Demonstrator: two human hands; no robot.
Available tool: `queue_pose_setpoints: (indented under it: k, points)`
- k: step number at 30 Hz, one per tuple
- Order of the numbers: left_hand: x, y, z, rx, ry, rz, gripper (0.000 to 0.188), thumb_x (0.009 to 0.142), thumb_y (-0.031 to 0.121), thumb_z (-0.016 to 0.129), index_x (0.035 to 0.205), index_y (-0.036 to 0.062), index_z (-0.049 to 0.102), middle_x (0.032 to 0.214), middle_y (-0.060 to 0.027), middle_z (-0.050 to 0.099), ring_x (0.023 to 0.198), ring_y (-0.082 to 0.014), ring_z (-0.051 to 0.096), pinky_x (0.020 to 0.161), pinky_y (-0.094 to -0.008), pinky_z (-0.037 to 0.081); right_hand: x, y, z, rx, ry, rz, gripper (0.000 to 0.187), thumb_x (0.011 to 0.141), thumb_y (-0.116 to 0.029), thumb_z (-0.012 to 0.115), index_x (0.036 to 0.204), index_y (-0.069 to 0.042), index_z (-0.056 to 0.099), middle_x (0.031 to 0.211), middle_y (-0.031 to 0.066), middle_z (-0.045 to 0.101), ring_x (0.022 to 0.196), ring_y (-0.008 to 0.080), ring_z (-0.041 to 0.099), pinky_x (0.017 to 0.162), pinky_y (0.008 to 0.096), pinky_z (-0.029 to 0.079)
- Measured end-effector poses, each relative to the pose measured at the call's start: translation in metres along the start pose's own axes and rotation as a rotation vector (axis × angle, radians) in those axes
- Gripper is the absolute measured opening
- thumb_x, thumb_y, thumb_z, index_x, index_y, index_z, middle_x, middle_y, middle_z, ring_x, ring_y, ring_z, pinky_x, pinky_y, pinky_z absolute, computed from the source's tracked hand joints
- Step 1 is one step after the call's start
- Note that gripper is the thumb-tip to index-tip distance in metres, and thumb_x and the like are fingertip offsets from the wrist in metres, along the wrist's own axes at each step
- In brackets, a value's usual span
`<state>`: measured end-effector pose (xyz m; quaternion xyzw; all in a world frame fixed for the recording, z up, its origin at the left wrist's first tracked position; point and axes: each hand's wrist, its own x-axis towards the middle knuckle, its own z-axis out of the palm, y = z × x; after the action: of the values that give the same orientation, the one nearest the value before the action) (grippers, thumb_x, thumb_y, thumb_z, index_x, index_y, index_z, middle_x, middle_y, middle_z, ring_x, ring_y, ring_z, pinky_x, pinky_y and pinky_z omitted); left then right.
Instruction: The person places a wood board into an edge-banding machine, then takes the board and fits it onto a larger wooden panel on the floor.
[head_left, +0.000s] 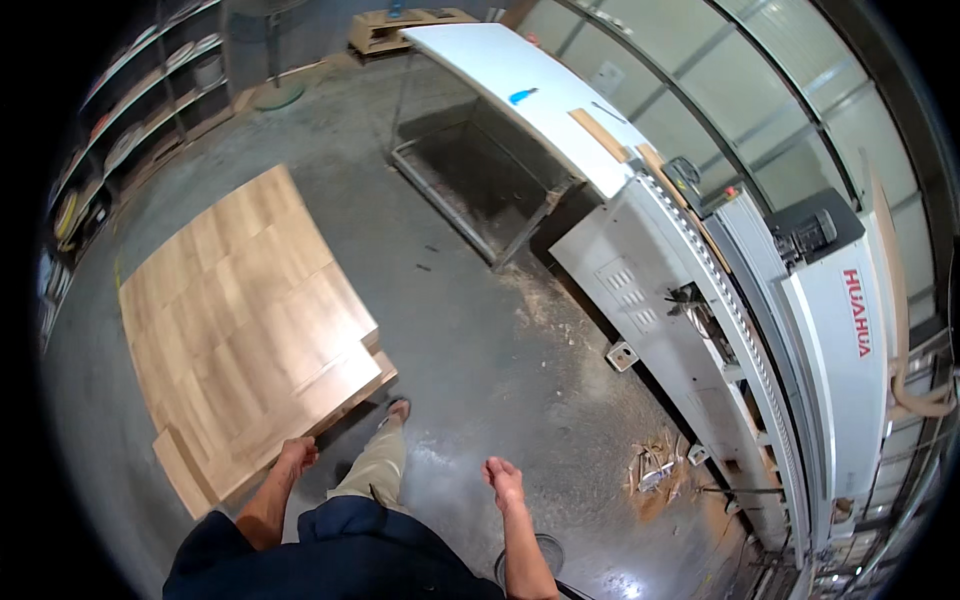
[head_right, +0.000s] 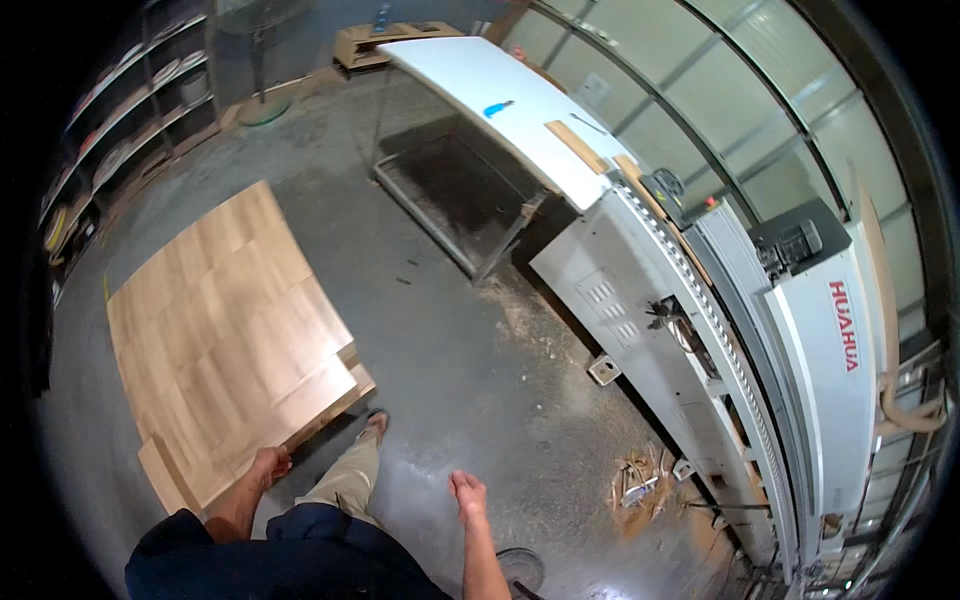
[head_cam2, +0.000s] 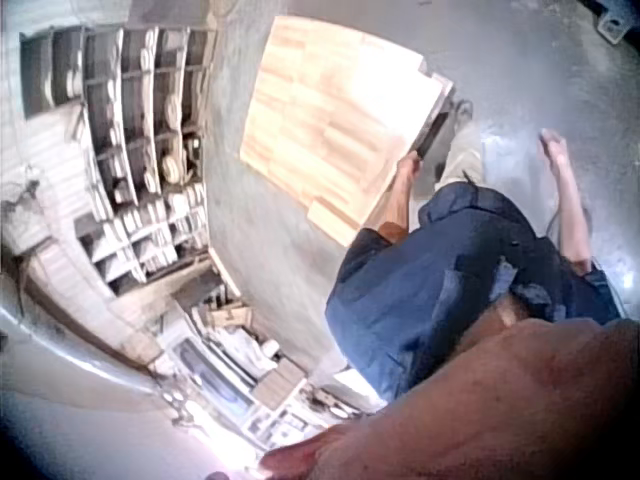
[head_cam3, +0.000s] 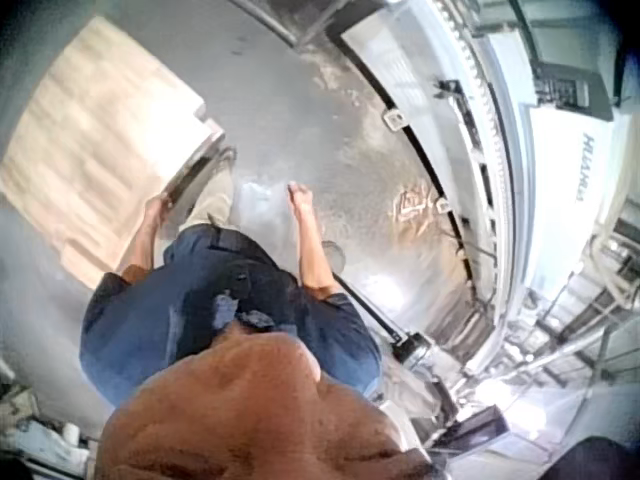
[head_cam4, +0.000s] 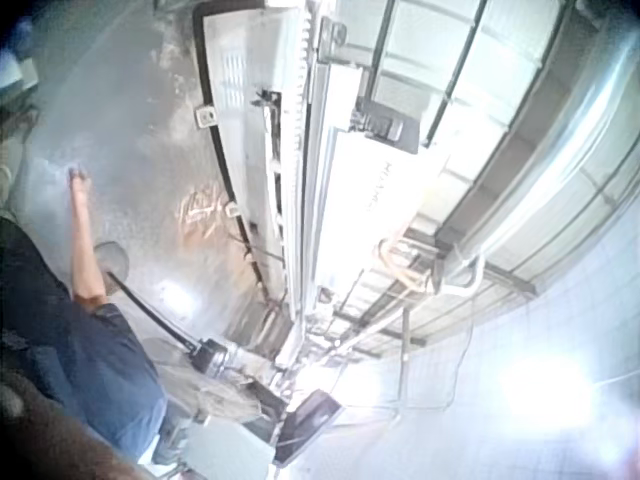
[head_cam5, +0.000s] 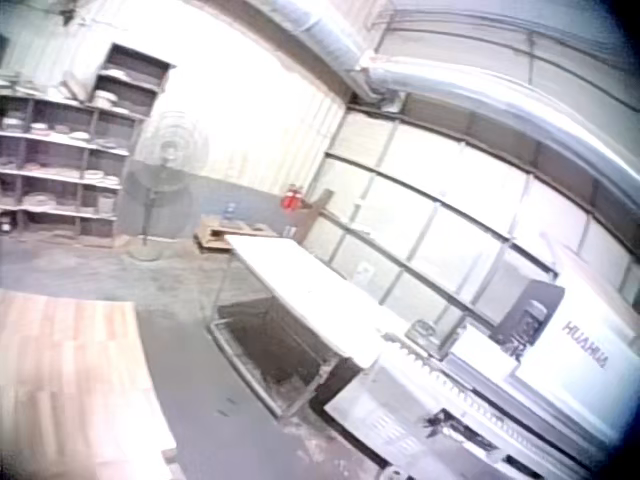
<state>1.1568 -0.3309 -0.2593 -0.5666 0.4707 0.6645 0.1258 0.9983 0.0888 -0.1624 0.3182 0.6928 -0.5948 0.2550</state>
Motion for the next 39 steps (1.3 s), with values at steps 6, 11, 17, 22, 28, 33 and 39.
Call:
queue_pose_setpoints:
  k: [6, 11, 17, 22, 28, 33, 39]
  points:
    - [0.096, 0.012, 0.073, 0.104, -0.075, -0.145, 0.024, 0.086, 0.026, 0.061, 0.080, 0.0025, 0.060, 0.069, -0.0112, 0.061, 0.058, -0.0241, 0.058, 0.048, -0.0381, 0.046, 0.110, -0.101, 0.003, -0.133, -0.062, -0.266, 0.040, 0.089, -0.025, 0.063, 0.112, 0.007, 0.058, 0.090, 0.0048, 0.064, 0.078, 0.0112, 0.057, 0.077, 0.0257, 0.048]
    - [0.130, 0.116, 0.191, 0.229, -0.093, -0.107, 0.024, 0.086, 0.024, 0.060, 0.083, -0.0004, 0.062, 0.068, -0.0123, 0.060, 0.055, -0.0236, 0.057, 0.046, -0.0370, 0.046, 0.169, -0.185, -0.045, -0.125, 0.003, -0.314, 0.039, 0.088, -0.024, 0.064, 0.111, 0.007, 0.059, 0.087, 0.0034, 0.063, 0.075, 0.0104, 0.056, 0.069, 0.0245, 0.046]
    - [0.148, 0.295, 0.311, 0.301, -0.268, 0.302, 0.026, 0.084, 0.022, 0.064, 0.088, -0.0037, 0.063, 0.076, -0.0121, 0.063, 0.059, -0.0198, 0.058, 0.051, -0.0325, 0.047, 0.228, -0.258, -0.066, 0.080, -0.003, -0.327, 0.024, 0.089, -0.019, 0.062, 0.098, 0.003, 0.065, 0.078, 0.0005, 0.061, 0.070, 0.0083, 0.053, 0.060, 0.0225, 0.042]
    - [0.091, 0.452, 0.461, 0.254, -0.356, 0.491, 0.040, 0.086, 0.023, 0.063, 0.116, -0.0028, 0.057, 0.105, -0.0117, 0.063, 0.093, -0.0188, 0.060, 0.082, -0.0304, 0.048, 0.303, -0.333, -0.072, 0.140, -0.022, -0.393, 0.028, 0.089, -0.015, 0.063, 0.107, 0.005, 0.060, 0.089, 0.0040, 0.064, 0.078, 0.0106, 0.059, 0.069, 0.0217, 0.048]
    - [0.075, 0.588, 0.568, 0.484, -0.383, 0.924, 0.037, 0.087, 0.022, 0.062, 0.114, -0.0028, 0.059, 0.105, -0.0106, 0.065, 0.096, -0.0169, 0.061, 0.085, -0.0301, 0.047, 0.385, -0.522, -0.023, -0.106, 0.011, -0.692, 0.045, 0.089, -0.019, 0.062, 0.121, 0.010, 0.051, 0.111, 0.0163, 0.063, 0.100, 0.0203, 0.061, 0.089, 0.0304, 0.046]
    - [0.085, 0.688, 0.651, 0.529, -0.386, 1.064, 0.035, 0.085, 0.024, 0.062, 0.111, 0.0002, 0.062, 0.100, -0.0114, 0.066, 0.092, -0.0175, 0.062, 0.082, -0.0309, 0.048, 0.457, -0.648, 0.012, -0.248, 0.143, -0.864, 0.046, 0.087, -0.020, 0.061, 0.121, 0.008, 0.051, 0.118, 0.0250, 0.057, 0.107, 0.0322, 0.058, 0.091, 0.0370, 0.045]
    - [0.120, 0.785, 0.731, 0.719, -0.207, 1.203, 0.038, 0.080, 0.022, 0.066, 0.112, 0.0026, 0.062, 0.106, -0.0185, 0.063, 0.097, -0.0278, 0.061, 0.085, -0.0352, 0.048, 0.529, -0.731, 0.035, -0.533, 0.435, -1.120, 0.056, 0.081, -0.018, 0.064, 0.126, 0.008, 0.044, 0.126, 0.0293, 0.045, 0.119, 0.0438, 0.041, 0.103, 0.0461, 0.030]
